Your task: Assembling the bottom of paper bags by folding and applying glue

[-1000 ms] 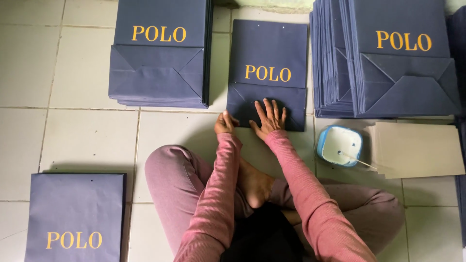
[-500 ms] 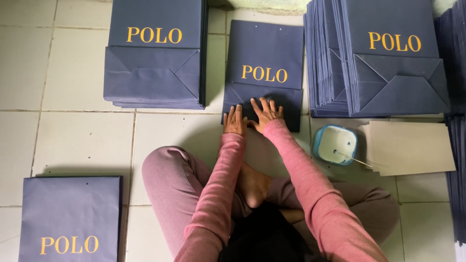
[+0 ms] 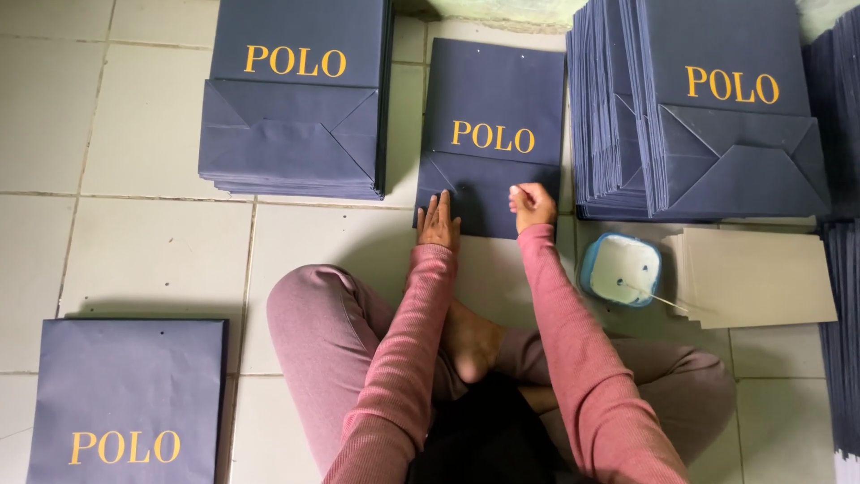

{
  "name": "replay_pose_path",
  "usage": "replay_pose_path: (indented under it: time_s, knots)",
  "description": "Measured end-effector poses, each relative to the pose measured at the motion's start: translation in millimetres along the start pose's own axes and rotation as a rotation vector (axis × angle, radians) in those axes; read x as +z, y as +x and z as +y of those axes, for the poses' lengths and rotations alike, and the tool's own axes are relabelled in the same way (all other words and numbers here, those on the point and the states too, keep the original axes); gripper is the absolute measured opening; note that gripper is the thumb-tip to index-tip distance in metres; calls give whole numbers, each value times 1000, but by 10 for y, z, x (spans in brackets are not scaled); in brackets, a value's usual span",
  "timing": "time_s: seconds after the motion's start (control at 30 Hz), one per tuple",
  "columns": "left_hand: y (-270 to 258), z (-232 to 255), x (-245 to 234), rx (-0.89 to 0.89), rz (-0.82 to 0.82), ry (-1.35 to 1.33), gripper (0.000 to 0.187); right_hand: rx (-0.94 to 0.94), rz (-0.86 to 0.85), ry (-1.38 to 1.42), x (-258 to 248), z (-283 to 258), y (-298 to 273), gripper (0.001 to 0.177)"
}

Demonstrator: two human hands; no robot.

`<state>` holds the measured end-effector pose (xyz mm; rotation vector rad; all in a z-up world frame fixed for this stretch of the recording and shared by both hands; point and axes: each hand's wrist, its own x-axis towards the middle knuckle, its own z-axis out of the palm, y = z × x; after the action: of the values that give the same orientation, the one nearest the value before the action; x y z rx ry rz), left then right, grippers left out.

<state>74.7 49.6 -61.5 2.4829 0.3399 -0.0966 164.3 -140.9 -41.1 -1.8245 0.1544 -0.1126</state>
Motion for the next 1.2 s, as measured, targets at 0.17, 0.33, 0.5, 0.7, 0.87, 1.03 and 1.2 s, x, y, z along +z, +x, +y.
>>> replay_pose_path:
  time_s: [0.17,0.33,0.5,0.7,0.87,1.03,1.2]
  knots:
    - [92,-193,101,63,485,-218,49,-142,-104,-296,270,-49,-79,28]
    - [-107,-8,-293,-290,488,-494,11,-688,-220,-553,499,21,-235,37]
    - [-45,-120,-244,-581,467,-725,54,-761,-251,-699,568,145,-328,67]
    - [-9,-143,-151,-374,689,-278,32,-675,-267,-710,600,243,-238,84]
    - [-11,-212,-126,-385,533,-343,35,-260,-436,-454,334,-263,-223,92]
    - [-81,-79,-340,-470,592,-453,4,-122,-292,119,218,387,102,65]
    - [-166,-26,-475,-658,436,-566,42,34,-154,89,212,-161,-262,31]
